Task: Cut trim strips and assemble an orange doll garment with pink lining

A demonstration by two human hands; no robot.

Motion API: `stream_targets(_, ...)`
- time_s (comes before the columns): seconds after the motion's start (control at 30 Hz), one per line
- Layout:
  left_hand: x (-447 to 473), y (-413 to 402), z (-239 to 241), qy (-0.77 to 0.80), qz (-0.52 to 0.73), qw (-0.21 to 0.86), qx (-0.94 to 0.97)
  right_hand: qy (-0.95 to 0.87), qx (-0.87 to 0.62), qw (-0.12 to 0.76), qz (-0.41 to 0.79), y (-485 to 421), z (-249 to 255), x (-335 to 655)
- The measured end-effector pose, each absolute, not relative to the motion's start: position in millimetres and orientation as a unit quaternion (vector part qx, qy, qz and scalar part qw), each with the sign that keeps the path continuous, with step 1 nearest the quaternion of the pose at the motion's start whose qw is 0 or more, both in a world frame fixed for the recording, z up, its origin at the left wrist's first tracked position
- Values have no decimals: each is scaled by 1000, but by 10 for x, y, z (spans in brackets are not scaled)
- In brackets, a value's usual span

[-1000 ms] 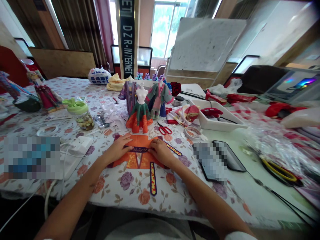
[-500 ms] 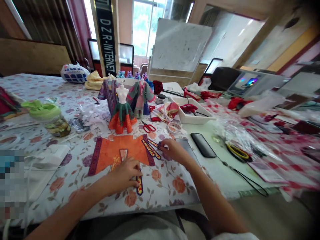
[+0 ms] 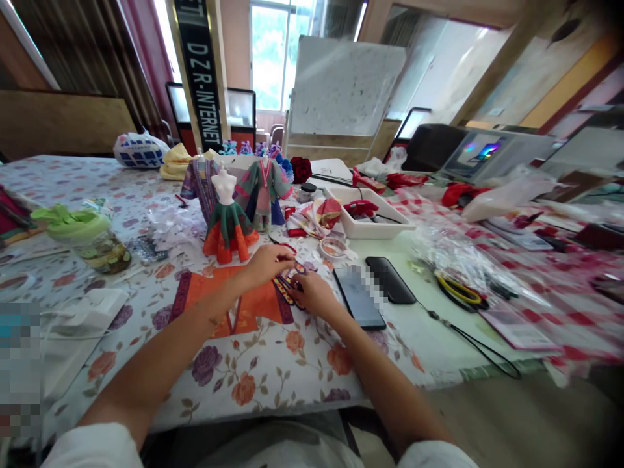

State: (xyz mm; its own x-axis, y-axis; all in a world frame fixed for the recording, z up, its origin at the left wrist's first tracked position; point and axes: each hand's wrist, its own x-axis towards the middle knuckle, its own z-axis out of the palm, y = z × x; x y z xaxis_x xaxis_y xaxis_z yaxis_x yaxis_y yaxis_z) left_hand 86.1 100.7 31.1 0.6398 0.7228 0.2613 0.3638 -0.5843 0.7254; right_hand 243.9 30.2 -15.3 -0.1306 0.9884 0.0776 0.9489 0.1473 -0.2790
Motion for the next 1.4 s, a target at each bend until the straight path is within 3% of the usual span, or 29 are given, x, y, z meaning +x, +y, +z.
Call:
stream_targets(0.23, 1275, 1371, 85, 364, 210, 294, 858, -718, -663, 181, 108, 481, -51, 2679)
stream_targets(0.43, 1003, 1319, 45, 359, 209, 252, 874, -705, -674, 202, 86, 564, 13, 2673)
stream_targets(0.77, 807, 1070, -249, 270, 119, 298, 908, -737, -635, 202, 116, 353, -56, 2724)
stream_targets(1.4, 488, 1314, -70, 307, -11, 472, 826, -729, -609, 290, 120, 448, -384, 2648)
